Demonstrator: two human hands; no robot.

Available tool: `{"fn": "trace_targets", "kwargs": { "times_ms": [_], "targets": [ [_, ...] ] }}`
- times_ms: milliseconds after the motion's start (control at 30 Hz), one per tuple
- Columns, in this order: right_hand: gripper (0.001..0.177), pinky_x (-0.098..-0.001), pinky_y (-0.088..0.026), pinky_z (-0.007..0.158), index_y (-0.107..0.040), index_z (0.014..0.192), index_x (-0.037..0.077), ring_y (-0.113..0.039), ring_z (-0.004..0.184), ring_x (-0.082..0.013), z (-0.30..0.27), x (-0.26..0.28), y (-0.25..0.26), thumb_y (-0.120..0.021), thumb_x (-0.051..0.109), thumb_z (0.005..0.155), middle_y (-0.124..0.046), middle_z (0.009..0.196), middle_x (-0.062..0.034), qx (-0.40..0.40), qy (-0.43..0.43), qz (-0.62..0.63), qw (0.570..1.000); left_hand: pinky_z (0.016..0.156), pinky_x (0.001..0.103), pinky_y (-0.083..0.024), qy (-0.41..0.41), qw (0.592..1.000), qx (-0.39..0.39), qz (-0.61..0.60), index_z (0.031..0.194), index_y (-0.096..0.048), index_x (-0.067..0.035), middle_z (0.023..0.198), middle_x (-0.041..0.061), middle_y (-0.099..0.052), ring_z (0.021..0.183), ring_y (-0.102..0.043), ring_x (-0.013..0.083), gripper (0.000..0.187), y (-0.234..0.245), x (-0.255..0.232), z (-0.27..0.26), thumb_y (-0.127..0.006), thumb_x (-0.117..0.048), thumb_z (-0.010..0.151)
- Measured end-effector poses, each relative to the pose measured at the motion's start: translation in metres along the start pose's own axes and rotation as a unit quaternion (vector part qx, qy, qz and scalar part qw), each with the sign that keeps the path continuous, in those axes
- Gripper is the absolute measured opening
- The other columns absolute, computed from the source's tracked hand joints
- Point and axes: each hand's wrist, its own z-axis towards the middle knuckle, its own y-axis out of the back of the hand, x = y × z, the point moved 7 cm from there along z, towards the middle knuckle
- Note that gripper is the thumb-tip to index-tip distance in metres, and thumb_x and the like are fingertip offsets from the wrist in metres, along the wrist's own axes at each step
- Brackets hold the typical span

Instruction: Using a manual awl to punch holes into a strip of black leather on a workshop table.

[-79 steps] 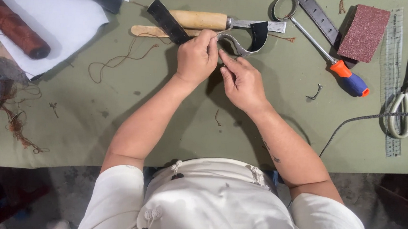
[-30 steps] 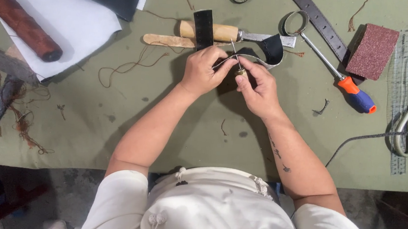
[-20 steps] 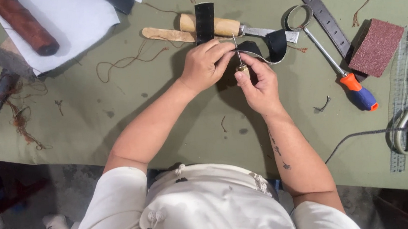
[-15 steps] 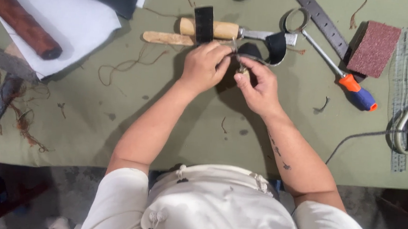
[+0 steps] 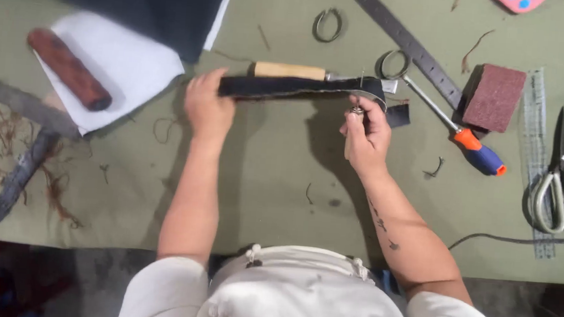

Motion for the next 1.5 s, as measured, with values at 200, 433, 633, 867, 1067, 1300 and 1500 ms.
{"fn": "trace_targets", "kwargs": {
  "times_ms": [200,433,633,867,1067,1300,1500],
  "targets": [
    [0.026,-0.0326,-0.058,0.058,-0.064,0.125,-0.005,-0.068,0.066,-0.0202,-0.011,-0.001,0.001,-0.059,0.009,0.103,-0.067,0.092,-0.0155,0.006,-0.037,0.027,0.999,0.081,0.042,-0.053,0.103,0.994,-0.005,-0.025,0.106,-0.074,-0.008,0.082,0.009,-0.070,0.080,-0.068,0.0347,0.017,0.032,0.027,-0.022,-0.065,0.001,0.094],
    [0.027,-0.0359,-0.059,0.059,-0.067,0.125,-0.006,-0.070,0.065,-0.0223,-0.011,0.017,-0.012,-0.061,0.005,0.101,-0.069,0.092,-0.0156,0.056,0.008,-0.028,0.998,0.078,0.038,-0.053,0.083,0.995,-0.033,-0.053,0.101,-0.075,-0.011,0.083,0.004,-0.069,0.078,-0.068,0.0293,0.007,0.037,0.019,-0.023,-0.077,-0.008,0.095],
    [0.026,-0.0395,-0.052,0.075,-0.074,0.121,0.003,-0.064,0.067,-0.0265,-0.011,0.031,-0.021,-0.071,0.012,0.098,-0.067,0.067,-0.0056,0.092,0.033,-0.116,0.988,0.079,0.038,-0.053,0.012,1.000,0.025,-0.012,0.102,-0.073,-0.011,0.085,0.005,-0.063,0.080,-0.065,0.0276,0.009,0.026,0.006,-0.027,-0.079,-0.015,0.096],
    [0.027,-0.0389,-0.052,0.078,-0.075,0.122,0.006,-0.064,0.072,-0.0270,-0.013,0.022,-0.025,-0.072,0.012,0.096,-0.068,0.065,-0.0051,0.097,0.022,-0.134,0.986,0.076,0.037,-0.054,0.049,0.998,0.050,0.010,0.099,-0.074,-0.010,0.083,0.003,-0.063,0.079,-0.066,0.0250,0.009,0.031,0.004,-0.022,-0.081,-0.014,0.094],
    [0.022,-0.0298,-0.060,0.062,-0.071,0.120,0.002,-0.069,0.068,-0.0171,-0.018,-0.005,-0.024,-0.065,0.007,0.100,-0.069,0.083,-0.0097,0.049,-0.082,-0.007,0.995,0.083,0.040,-0.054,0.064,0.997,-0.007,-0.032,0.103,-0.073,-0.009,0.097,0.008,-0.065,0.092,-0.067,0.0293,0.009,0.037,-0.048,-0.003,-0.076,-0.011,0.095],
    [0.039,-0.0282,-0.058,0.069,-0.061,0.136,0.005,-0.062,0.079,-0.0143,-0.026,-0.020,-0.023,-0.064,0.026,0.104,-0.069,0.104,-0.0069,0.027,-0.166,0.060,0.984,0.078,0.031,-0.059,0.089,0.921,0.138,-0.354,0.102,-0.074,-0.009,0.103,0.007,-0.071,0.093,-0.071,0.0210,0.016,-0.036,-0.136,0.027,-0.063,-0.021,0.097],
    [0.043,-0.0299,-0.061,0.070,-0.056,0.142,0.002,-0.066,0.086,-0.0193,-0.030,-0.032,-0.020,-0.064,0.023,0.106,-0.070,0.110,-0.0153,0.075,-0.166,0.070,0.981,0.083,0.028,-0.057,0.177,0.850,0.212,-0.449,0.115,-0.069,-0.007,0.107,0.005,-0.076,0.093,-0.072,0.0155,0.020,-0.072,-0.132,0.003,-0.063,-0.015,0.099]
  ]
}}
